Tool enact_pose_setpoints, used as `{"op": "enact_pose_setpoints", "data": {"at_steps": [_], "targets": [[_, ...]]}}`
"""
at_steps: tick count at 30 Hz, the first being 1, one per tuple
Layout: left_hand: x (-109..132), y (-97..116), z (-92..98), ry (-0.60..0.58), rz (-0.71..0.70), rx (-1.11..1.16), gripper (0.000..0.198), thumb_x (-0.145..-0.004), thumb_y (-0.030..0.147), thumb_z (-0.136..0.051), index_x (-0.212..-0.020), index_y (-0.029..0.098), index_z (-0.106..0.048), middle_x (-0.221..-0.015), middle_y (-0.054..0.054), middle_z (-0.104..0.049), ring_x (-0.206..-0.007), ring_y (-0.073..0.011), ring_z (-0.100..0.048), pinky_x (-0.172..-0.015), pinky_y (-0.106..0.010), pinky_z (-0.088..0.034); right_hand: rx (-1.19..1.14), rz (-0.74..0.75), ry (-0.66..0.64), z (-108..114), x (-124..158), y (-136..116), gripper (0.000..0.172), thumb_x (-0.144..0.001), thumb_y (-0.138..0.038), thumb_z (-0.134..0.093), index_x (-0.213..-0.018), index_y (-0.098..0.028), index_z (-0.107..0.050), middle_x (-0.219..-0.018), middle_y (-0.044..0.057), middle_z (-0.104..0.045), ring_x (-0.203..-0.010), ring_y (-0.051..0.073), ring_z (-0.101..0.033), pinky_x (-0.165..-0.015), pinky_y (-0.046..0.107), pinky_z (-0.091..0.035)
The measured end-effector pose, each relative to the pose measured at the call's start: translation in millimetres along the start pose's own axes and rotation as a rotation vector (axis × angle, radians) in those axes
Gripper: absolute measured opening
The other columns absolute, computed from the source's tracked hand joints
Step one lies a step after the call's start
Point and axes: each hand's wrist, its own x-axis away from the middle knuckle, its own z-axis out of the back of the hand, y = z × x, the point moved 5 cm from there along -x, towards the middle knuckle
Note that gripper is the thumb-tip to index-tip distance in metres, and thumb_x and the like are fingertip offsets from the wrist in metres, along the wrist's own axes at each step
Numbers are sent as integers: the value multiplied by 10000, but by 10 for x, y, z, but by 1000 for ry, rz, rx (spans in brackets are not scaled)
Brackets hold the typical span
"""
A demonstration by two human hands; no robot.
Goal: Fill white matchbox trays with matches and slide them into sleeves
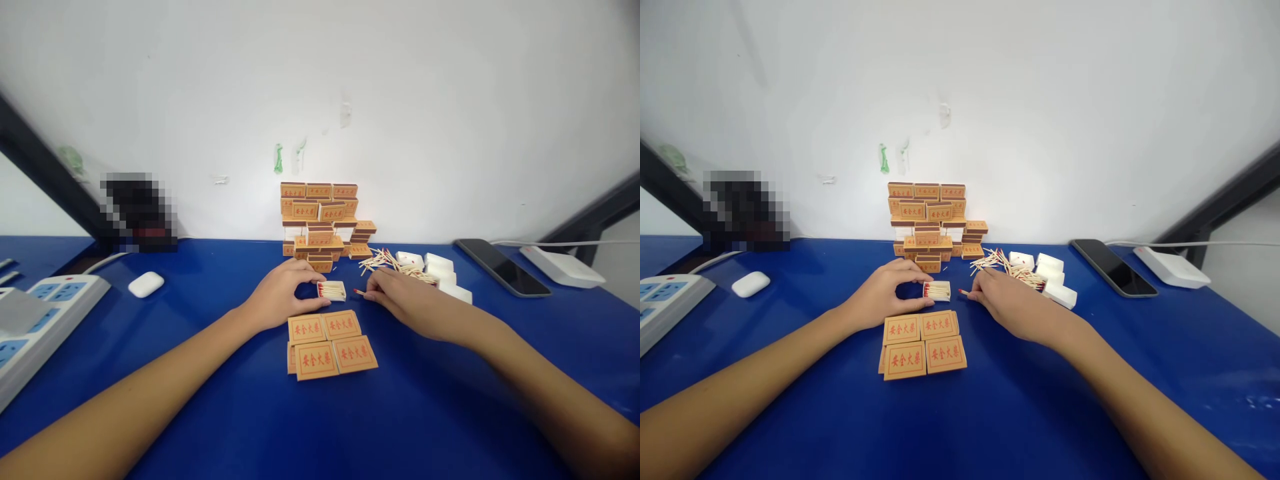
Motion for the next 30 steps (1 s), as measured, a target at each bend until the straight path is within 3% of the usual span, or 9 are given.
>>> {"op": "enact_pose_setpoints", "data": {"at_steps": [7, 12, 19, 30], "targets": [[0, -8, -3, -2, -1, -11, 333, -911, 438, -814, -1153, 216, -759, -1067, -66, -744, -1002, -253, -669, -910, -424, -542, 82, 124, 108, 9, -180, -233, 211, -1076, -340, -441, -922, -237, -540, -980, 99, -680, -865, 242, -652, -742, 373, -482], [6, -25, -2, 16, 11, 6, 523, -879, 401, -854, -1329, 202, -679, -1069, -62, -736, -1006, -249, -670, -898, -411, -549, 242, 230, 125, -99, -309, -390, 203, -1072, -269, -453, -913, -212, -566, -1002, 120, -655, -856, 244, -638, -736, 366, -488], [20, 7, 0, 23, -16, 33, 524, -901, 359, -830, -1380, 236, -655, -1064, -52, -719, -986, -233, -677, -871, -385, -560, 417, 231, 111, -163, -342, -475, 216, -1074, -205, -446, -954, -174, -622, -1008, 146, -660, -856, 260, -636, -756, 385, -478], [20, -1, -11, 7, -8, 18, 478, -904, 366, -826, -1335, 201, -701, -1044, -67, -704, -968, -240, -677, -884, -406, -571, 340, 279, 183, -180, -304, -460, 254, -1091, -202, -421, -984, -172, -650, -1020, 120, -652, -855, 219, -630, -751, 349, -484]]}}
